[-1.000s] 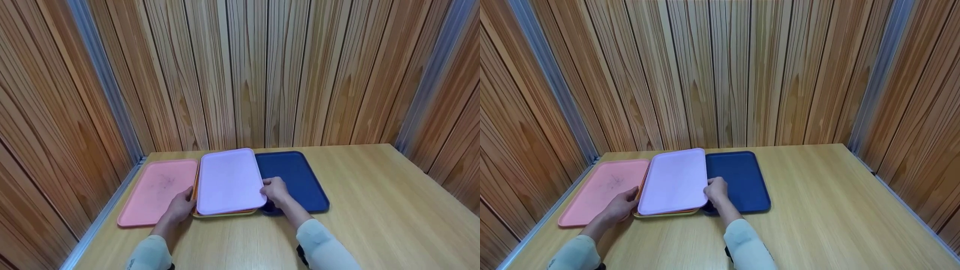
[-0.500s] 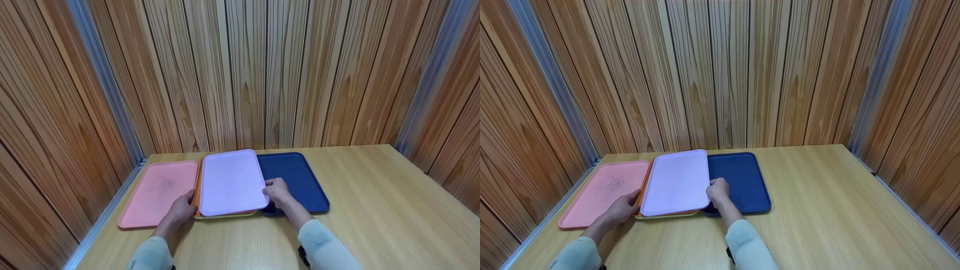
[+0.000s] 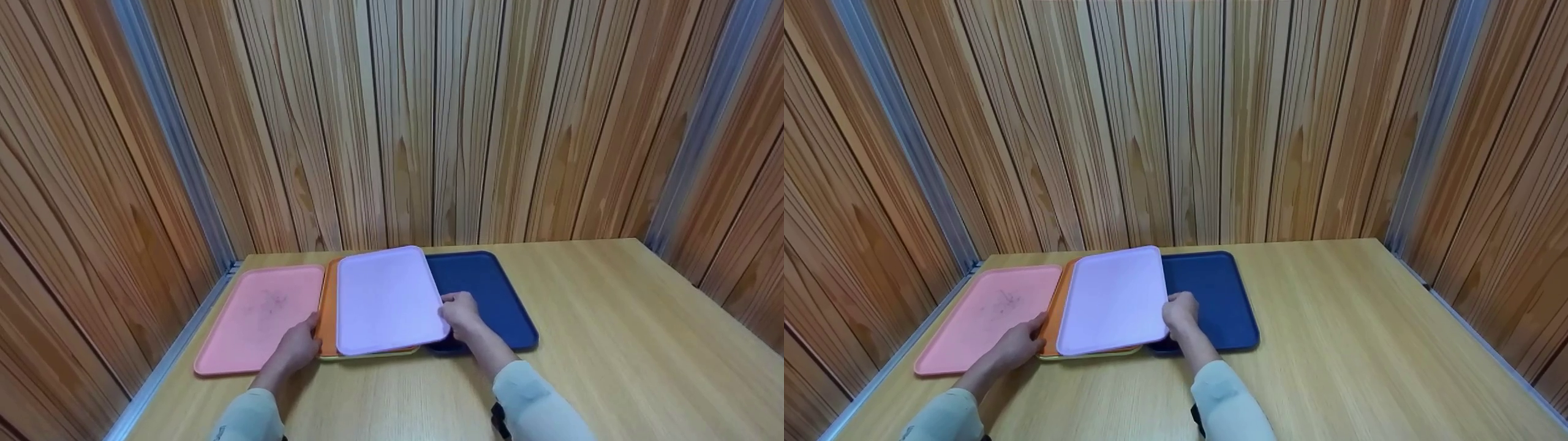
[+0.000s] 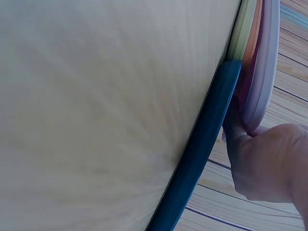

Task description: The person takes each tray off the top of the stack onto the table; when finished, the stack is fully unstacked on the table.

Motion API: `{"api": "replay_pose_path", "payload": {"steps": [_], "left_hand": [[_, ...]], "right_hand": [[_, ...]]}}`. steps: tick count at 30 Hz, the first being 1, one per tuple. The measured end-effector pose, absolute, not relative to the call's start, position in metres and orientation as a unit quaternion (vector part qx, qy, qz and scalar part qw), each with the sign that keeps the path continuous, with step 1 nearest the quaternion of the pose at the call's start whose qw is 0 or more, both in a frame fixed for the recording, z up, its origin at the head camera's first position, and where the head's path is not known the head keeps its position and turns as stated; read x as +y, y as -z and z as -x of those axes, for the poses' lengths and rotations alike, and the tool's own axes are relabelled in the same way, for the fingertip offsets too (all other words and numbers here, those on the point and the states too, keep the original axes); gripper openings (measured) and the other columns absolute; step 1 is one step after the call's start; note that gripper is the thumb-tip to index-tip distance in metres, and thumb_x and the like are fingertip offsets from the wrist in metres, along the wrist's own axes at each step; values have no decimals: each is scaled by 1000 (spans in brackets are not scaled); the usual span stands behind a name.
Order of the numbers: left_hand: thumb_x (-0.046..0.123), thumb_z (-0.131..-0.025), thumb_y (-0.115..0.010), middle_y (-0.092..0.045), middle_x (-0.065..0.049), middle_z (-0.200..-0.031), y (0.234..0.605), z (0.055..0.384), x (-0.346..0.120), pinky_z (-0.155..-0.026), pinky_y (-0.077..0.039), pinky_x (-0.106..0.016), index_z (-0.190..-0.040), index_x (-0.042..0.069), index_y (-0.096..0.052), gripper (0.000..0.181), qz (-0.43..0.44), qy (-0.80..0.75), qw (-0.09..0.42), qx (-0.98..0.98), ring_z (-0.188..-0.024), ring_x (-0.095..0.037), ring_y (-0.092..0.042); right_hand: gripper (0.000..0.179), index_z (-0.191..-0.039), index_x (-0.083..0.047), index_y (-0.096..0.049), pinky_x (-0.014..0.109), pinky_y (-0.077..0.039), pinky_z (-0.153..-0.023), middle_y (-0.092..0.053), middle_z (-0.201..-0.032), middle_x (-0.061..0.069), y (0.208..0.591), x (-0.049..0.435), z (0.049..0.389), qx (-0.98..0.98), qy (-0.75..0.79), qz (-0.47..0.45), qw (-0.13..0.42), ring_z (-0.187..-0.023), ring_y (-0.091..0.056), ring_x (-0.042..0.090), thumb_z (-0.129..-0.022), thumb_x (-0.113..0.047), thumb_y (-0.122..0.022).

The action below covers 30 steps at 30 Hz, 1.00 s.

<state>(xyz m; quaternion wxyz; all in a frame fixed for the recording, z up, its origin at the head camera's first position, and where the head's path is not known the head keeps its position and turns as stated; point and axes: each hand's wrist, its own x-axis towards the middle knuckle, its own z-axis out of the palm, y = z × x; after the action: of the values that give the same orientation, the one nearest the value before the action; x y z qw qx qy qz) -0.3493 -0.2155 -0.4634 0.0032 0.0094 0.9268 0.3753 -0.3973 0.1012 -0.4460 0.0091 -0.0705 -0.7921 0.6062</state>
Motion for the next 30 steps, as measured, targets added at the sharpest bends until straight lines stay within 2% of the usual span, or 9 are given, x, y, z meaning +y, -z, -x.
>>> {"api": "replay_pose_path", "payload": {"steps": [4, 8, 11, 13, 16, 17, 20, 25, 30], "left_hand": [[-1, -96, -55, -29, -18, -162, 464, 348, -215, -116, -32, -54, -156, -1, -32, 64, 7, -373, 15, 928, -127, -34, -46], [2, -98, -54, -26, -16, -164, 464, 350, -215, -119, -23, -55, -157, 2, -31, 64, 22, -369, 27, 929, -145, -35, -34], [2, -98, -53, -25, -16, -164, 465, 351, -216, -119, -20, -56, -158, 2, -30, 64, 26, -369, 35, 928, -149, -36, -26], [3, -99, -53, -24, -14, -165, 465, 352, -217, -120, -19, -56, -158, 4, -29, 64, 30, -372, 39, 927, -150, -35, -26], [2, -99, -53, -23, -14, -165, 465, 353, -217, -119, -21, -57, -159, 5, -28, 65, 30, -376, 42, 925, -143, -32, -36], [3, -99, -53, -23, -13, -165, 465, 353, -217, -119, -22, -57, -159, 6, -28, 65, 30, -377, 42, 925, -139, -32, -40], [3, -100, -52, -22, -13, -165, 465, 352, -217, -119, -23, -58, -159, 7, -28, 65, 27, -378, 42, 924, -138, -32, -40], [5, -101, -51, -22, -12, -165, 464, 351, -216, -119, -17, -58, -160, 7, -27, 63, 16, -372, 40, 927, -151, -35, -20], [3, -100, -51, -25, -16, -164, 463, 349, -217, -120, -18, -56, -158, 2, -29, 62, -7, -359, 22, 933, -151, -37, -21]], "right_hand": [[41, -128, 17, -59, 36, -58, -78, -59, -126, 33, 447, 107, 397, -787, -612, 73, 10, -101, -60, 32, -89, 14, -48], [41, -128, 15, -60, 32, -56, -71, -58, -128, 32, 446, 116, 397, -779, -621, 81, 10, -100, -58, 31, -88, 14, -47], [42, -129, 14, -60, 30, -55, -66, -58, -127, 31, 444, 123, 397, -771, -630, 88, 7, -95, -58, 29, -89, 14, -47], [43, -130, 15, -58, 28, -54, -63, -58, -129, 32, 443, 129, 397, -765, -637, 90, 6, -93, -59, 28, -89, 14, -46], [45, -134, 14, -57, 25, -51, -60, -57, -132, 31, 441, 139, 397, -758, -645, 96, 6, -91, -60, 27, -90, 13, -46], [45, -135, 14, -56, 25, -51, -60, -56, -132, 32, 441, 142, 397, -755, -649, 97, 8, -91, -60, 26, -91, 12, -46], [46, -136, 15, -54, 26, -53, -61, -56, -131, 34, 441, 153, 397, -743, -661, 102, 15, -89, -60, 25, -90, 12, -46], [47, -138, 14, -52, 30, -58, -67, -54, -132, 36, 443, 171, 397, -731, -674, 104, 19, -92, -62, 27, -91, 12, -47], [50, -143, 12, -48, 29, -57, -72, -48, -140, 37, 443, 189, 396, -732, -673, 103, 7, -101, -60, 29, -93, 9, -48]]}}
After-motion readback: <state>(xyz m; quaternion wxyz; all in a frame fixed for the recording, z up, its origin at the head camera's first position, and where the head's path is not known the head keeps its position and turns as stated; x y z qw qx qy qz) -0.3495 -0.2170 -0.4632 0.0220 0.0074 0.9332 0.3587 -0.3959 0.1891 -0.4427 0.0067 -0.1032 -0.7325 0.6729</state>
